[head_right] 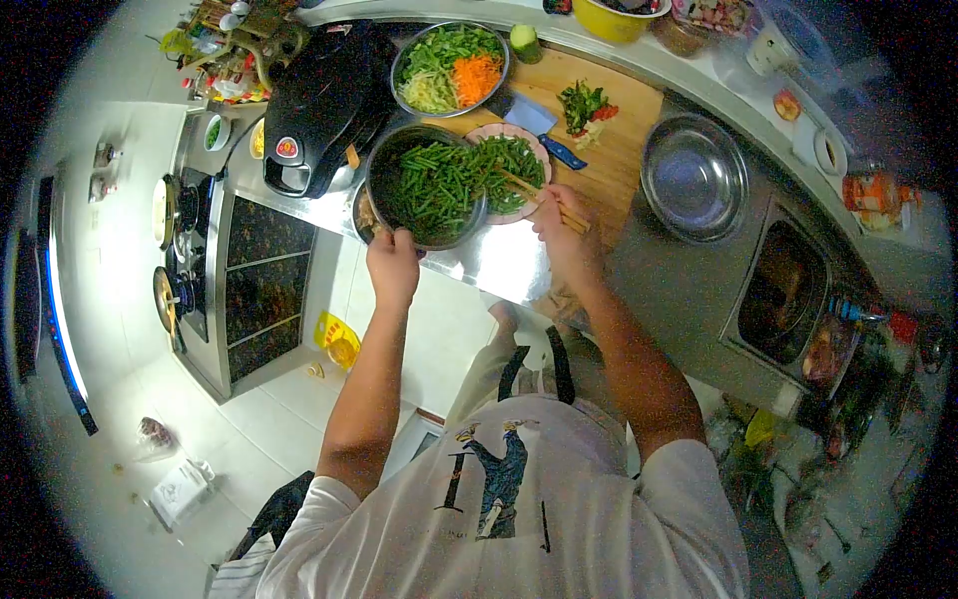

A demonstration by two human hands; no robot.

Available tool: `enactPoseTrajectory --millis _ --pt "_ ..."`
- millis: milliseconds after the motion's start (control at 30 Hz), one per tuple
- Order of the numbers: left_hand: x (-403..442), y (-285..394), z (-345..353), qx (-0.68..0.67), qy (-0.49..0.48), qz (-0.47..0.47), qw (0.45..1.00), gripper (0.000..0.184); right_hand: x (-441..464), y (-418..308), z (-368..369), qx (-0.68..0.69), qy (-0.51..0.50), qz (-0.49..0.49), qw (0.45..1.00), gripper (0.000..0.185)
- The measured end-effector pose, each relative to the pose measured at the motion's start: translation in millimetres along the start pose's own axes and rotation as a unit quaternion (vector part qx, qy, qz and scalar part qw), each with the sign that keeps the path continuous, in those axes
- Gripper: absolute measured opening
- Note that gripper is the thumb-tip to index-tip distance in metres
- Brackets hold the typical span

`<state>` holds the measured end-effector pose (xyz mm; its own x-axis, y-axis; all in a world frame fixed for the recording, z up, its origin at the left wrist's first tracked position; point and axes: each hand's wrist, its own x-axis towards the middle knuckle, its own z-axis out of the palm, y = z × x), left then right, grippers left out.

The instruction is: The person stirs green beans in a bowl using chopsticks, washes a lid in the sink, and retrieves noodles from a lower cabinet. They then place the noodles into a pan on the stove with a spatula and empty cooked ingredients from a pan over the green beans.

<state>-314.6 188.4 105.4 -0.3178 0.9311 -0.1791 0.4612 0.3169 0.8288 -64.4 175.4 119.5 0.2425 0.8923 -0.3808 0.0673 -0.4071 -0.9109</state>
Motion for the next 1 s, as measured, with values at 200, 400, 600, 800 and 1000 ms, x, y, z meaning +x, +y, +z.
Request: enactPoseTrajectory --millis 200,400,600,800,1000 --pt "3.1 -7.2 -2.1 -0.011 0.006 -0.005 1.000 0.026 -6.4 -11.3 -11.9 0.018 -0.016 0.037 0.999 0.028" --pt "-3.1 2.8 -0.8 -0.047 -0.011 -0.018 0.999 0.024 -15.9 -34.5 48.4 0.114 -0.115 -0.007 0.987 0.027" --pt "-6.4 -2.3 1.1 -0.046 0.000 -0.006 0.999 0.024 19.5 -34.9 78.8 0.082 -0.055 -0.023 0.995 0.027" --pt "-7.0 -0.7 4.6 -0.007 0.026 0.015 1.000 0.024 31.7 -12.0 60.7 0.114 -0.052 -0.005 0.992 0.028" --pt "-3.9 8.5 8.2 0.042 0.025 0.067 0.997 0.026 24.7 -17.6 36.9 0.122 -0.013 0.022 0.992 0.028"
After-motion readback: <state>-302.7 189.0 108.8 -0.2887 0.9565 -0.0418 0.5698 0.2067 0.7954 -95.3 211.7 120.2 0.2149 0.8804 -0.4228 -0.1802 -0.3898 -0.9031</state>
